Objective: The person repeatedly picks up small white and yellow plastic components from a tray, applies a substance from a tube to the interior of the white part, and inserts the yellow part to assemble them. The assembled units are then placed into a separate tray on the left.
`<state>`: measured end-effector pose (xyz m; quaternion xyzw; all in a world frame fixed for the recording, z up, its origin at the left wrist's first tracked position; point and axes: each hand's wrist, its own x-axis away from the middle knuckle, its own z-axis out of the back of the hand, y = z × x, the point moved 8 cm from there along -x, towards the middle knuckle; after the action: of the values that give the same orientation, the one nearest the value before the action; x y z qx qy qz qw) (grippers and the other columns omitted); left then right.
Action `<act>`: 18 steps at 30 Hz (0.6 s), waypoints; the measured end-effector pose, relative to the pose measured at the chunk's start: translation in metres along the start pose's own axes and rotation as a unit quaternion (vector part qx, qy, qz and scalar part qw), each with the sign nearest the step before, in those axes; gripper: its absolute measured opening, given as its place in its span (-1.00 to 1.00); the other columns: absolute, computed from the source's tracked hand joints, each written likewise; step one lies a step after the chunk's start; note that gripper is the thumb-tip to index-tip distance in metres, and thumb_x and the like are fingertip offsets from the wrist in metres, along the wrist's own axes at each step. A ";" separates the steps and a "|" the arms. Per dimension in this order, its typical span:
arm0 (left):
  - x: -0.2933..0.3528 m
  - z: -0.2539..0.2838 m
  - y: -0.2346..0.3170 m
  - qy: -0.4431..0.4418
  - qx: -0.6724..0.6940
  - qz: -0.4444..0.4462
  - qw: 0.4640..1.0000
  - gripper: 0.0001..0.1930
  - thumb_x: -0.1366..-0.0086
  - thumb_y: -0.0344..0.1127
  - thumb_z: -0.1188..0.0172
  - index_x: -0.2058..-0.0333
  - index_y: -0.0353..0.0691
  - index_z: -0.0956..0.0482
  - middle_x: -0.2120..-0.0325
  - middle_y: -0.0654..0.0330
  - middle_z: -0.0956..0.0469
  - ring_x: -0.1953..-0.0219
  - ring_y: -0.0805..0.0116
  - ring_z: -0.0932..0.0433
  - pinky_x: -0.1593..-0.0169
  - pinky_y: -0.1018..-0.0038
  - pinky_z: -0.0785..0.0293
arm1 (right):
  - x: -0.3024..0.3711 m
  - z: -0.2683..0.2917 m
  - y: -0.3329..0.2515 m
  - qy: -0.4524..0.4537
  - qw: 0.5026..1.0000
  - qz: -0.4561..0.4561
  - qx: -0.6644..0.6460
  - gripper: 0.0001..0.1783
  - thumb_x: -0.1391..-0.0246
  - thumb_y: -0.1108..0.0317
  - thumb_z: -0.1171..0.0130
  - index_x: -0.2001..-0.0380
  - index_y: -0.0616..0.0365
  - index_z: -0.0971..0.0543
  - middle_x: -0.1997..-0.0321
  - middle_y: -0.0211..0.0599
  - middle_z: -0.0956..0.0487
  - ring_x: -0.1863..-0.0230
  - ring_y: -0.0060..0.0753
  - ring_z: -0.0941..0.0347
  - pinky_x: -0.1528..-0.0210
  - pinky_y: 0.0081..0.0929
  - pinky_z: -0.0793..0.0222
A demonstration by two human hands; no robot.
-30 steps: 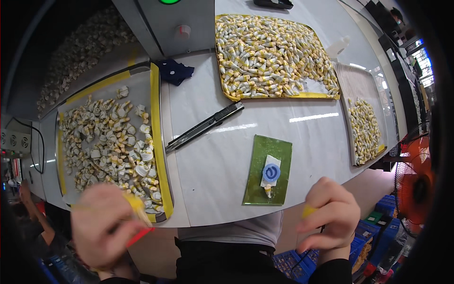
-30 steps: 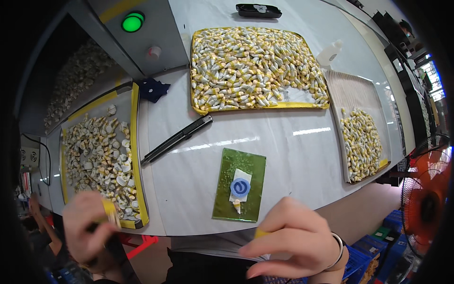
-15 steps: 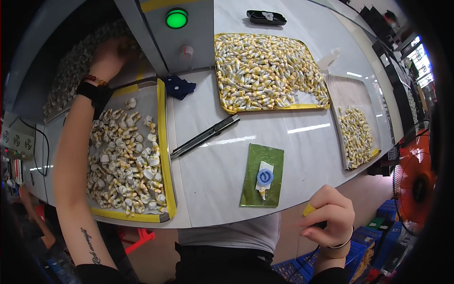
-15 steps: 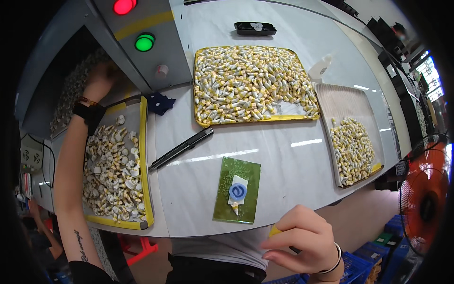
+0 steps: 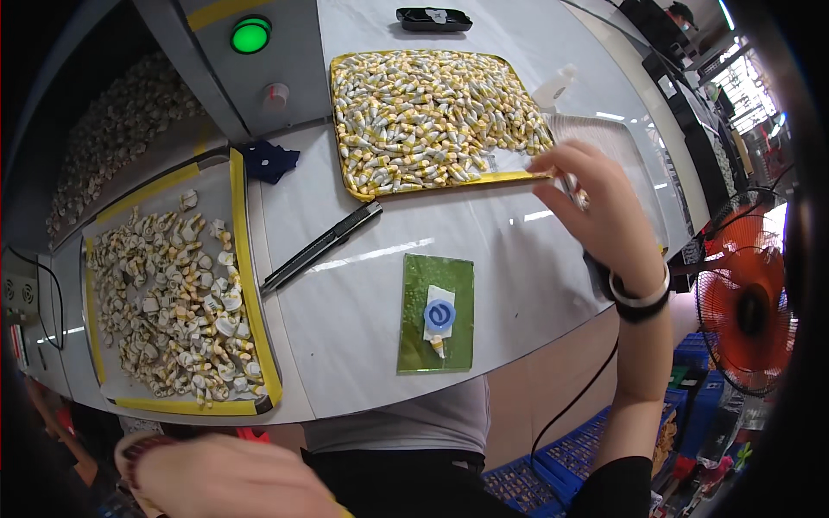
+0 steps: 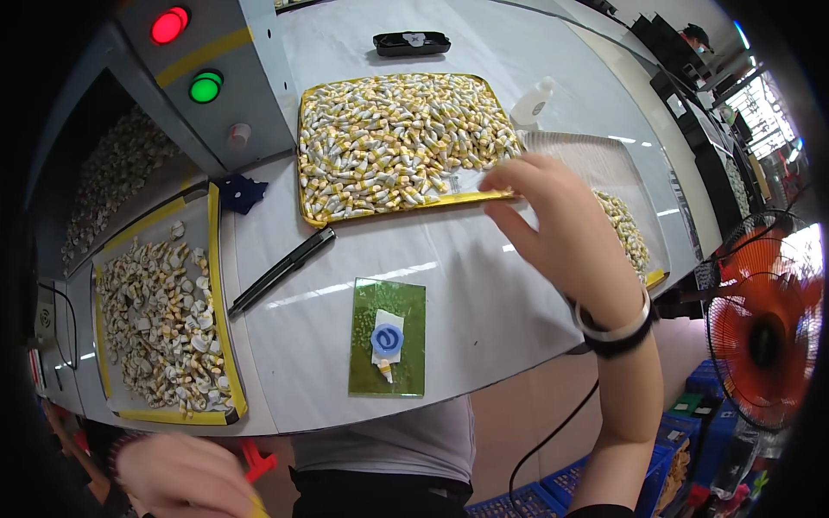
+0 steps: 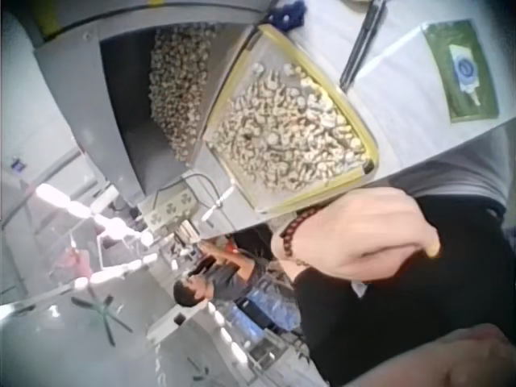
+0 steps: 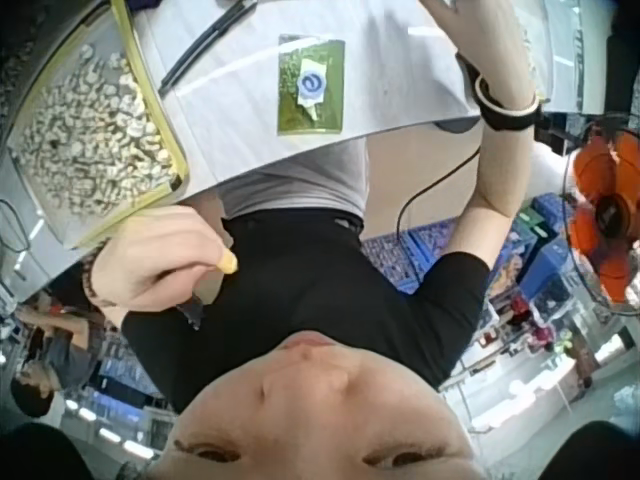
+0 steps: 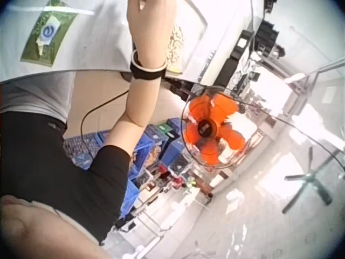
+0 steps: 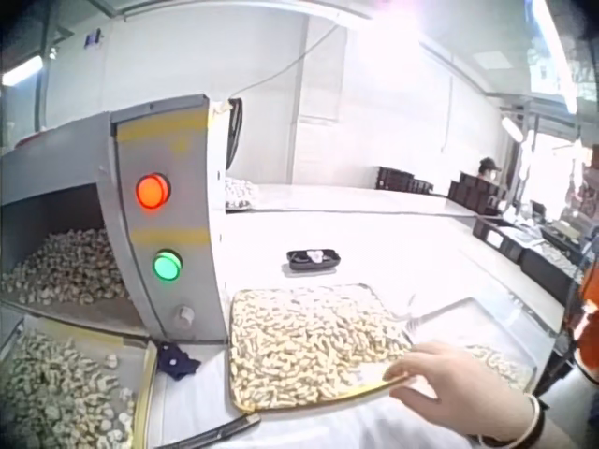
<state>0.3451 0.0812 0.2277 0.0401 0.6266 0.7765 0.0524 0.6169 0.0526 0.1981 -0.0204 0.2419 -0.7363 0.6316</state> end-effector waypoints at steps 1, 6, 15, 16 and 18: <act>-0.004 -0.018 -0.010 -0.051 0.056 -0.017 0.997 -0.84 -0.08 -0.52 -0.08 0.32 -0.36 -0.51 0.42 0.06 -0.53 0.40 0.12 -0.52 0.32 0.41 -0.44 | -0.013 -0.007 0.007 -0.019 1.000 0.003 -0.010 -0.85 0.12 0.45 -0.20 0.42 0.24 -0.51 0.42 -0.17 -0.51 0.36 -0.16 -0.45 0.32 -0.35 -0.36; -0.006 -0.064 -0.086 -0.061 0.273 0.116 0.953 -0.79 -0.27 -0.54 0.04 0.14 -0.37 -0.47 0.19 0.07 -0.49 0.25 0.43 -0.51 0.19 0.58 -0.47 | -0.044 -0.045 0.020 -0.079 0.997 -0.022 -0.011 -0.89 0.12 0.43 -0.19 0.48 0.25 -0.52 0.48 -0.16 -0.54 0.38 -0.12 -0.48 0.29 -0.34 -0.38; -0.015 -0.053 -0.098 0.158 0.328 0.013 0.931 -0.78 -0.11 -0.59 -0.19 0.23 -0.47 -0.50 0.30 -0.06 -0.54 0.23 0.22 -0.55 0.15 0.47 -0.49 | -0.044 -0.059 0.025 -0.092 0.995 -0.040 -0.028 -0.87 0.14 0.43 -0.20 0.53 0.28 -0.50 0.50 -0.11 -0.54 0.40 -0.13 -0.49 0.32 -0.35 -0.39; -0.016 -0.054 -0.100 0.193 0.396 0.032 0.897 -0.78 -0.11 -0.54 -0.22 0.24 -0.47 -0.50 0.33 -0.06 -0.54 0.25 0.22 -0.56 0.17 0.48 -0.49 | -0.045 -0.060 0.024 -0.092 0.995 -0.031 -0.022 -0.86 0.14 0.43 -0.20 0.52 0.29 -0.50 0.50 -0.11 -0.54 0.41 -0.13 -0.49 0.32 -0.35 -0.39; -0.016 -0.060 -0.102 0.258 0.521 0.068 0.811 -0.75 -0.12 -0.42 -0.26 0.27 -0.47 -0.51 0.37 -0.05 -0.55 0.29 0.22 -0.58 0.21 0.49 -0.48 | -0.044 -0.059 0.023 -0.083 0.996 -0.013 -0.003 -0.86 0.12 0.43 -0.19 0.51 0.29 -0.48 0.52 -0.12 -0.53 0.43 -0.16 -0.48 0.34 -0.36 -0.39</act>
<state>0.3561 0.0421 0.1156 -0.0984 0.9232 0.3175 -0.1929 0.6276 0.1114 0.1497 -0.0859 0.1905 -0.7395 0.6399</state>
